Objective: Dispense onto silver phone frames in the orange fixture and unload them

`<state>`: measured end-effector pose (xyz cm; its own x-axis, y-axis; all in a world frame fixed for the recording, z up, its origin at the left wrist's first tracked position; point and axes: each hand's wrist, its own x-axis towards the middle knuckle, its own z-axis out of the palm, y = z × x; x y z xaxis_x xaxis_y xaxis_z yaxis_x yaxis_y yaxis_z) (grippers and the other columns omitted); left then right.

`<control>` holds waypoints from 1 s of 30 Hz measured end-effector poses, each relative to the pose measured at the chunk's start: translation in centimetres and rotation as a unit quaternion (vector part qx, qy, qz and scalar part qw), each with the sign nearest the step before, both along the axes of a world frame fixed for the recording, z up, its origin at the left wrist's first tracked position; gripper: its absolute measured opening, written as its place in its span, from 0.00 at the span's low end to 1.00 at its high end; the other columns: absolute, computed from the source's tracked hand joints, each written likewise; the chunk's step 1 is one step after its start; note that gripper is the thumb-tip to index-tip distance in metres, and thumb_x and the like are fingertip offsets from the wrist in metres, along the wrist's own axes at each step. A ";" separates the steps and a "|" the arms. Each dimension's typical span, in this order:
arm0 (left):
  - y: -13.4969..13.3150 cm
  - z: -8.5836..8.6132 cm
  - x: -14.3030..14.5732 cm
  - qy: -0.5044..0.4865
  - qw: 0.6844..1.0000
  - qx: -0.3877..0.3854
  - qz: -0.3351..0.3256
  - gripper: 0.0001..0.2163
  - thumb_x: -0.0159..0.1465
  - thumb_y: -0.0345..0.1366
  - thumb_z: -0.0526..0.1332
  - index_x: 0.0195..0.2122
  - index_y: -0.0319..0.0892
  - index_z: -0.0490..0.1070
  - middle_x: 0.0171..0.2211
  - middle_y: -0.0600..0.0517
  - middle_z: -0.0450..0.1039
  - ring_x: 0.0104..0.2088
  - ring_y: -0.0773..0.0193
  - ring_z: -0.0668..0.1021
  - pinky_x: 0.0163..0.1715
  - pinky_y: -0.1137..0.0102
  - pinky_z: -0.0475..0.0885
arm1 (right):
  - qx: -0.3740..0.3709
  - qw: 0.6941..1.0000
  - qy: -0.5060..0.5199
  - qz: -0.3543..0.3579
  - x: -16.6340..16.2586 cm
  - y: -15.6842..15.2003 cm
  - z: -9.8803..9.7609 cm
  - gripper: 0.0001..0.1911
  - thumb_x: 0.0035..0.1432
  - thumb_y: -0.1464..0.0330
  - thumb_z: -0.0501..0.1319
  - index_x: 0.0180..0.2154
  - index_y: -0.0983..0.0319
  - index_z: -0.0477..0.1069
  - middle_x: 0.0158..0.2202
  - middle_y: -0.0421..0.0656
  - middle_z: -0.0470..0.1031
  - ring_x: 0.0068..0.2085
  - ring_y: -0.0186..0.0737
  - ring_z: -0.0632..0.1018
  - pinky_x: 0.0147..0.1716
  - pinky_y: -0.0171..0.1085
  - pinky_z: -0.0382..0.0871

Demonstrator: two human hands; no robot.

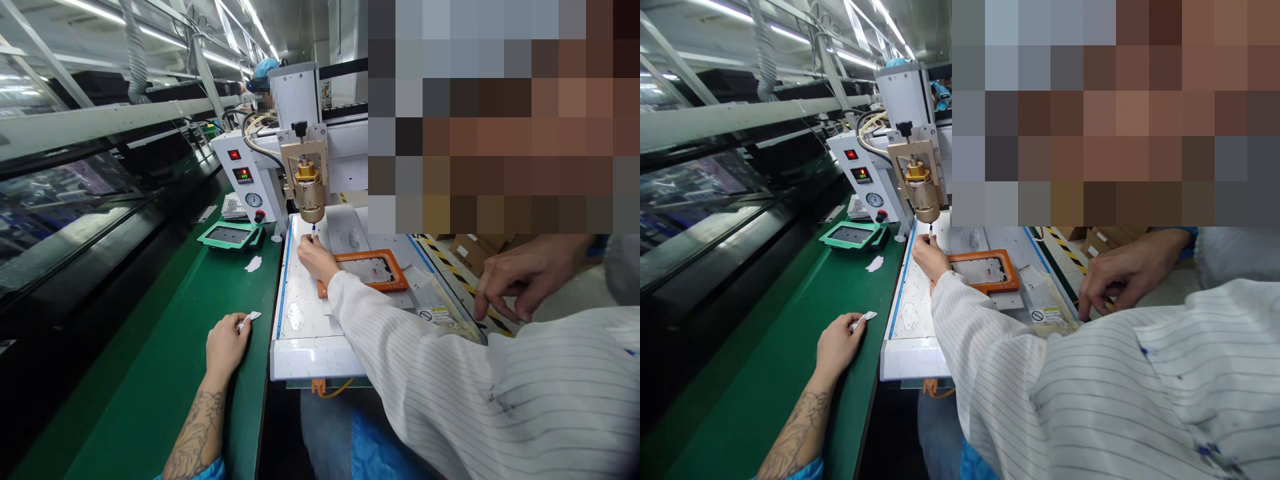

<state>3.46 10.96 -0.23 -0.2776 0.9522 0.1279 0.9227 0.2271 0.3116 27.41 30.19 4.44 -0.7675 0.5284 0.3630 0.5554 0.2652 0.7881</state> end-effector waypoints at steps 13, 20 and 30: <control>0.1 -0.1 0.0 -0.002 1.000 0.002 -0.001 0.15 0.70 0.45 0.53 0.42 0.46 0.77 0.42 0.49 0.80 0.43 0.54 0.79 0.39 0.64 0.66 | -0.033 0.999 0.025 -0.009 0.1 -0.5 0.3 0.17 0.56 0.87 0.54 0.39 0.70 0.78 0.39 0.48 0.80 0.45 0.45 0.78 0.44 0.49 0.77; 0.0 -0.1 -0.1 -0.002 1.000 0.003 0.000 0.15 0.70 0.45 0.53 0.42 0.47 0.77 0.42 0.49 0.80 0.43 0.54 0.79 0.39 0.64 0.66 | -0.024 1.000 0.015 0.000 0.3 -0.4 0.3 0.15 0.55 0.86 0.55 0.36 0.71 0.78 0.35 0.48 0.80 0.42 0.45 0.78 0.43 0.49 0.76; 0.1 -0.2 -0.2 0.001 1.000 0.007 -0.001 0.14 0.70 0.46 0.53 0.42 0.47 0.77 0.41 0.49 0.80 0.43 0.54 0.79 0.40 0.64 0.66 | -0.018 1.000 -0.010 0.002 0.3 -0.4 0.2 0.08 0.55 0.80 0.60 0.31 0.69 0.78 0.32 0.50 0.79 0.38 0.47 0.76 0.39 0.50 0.75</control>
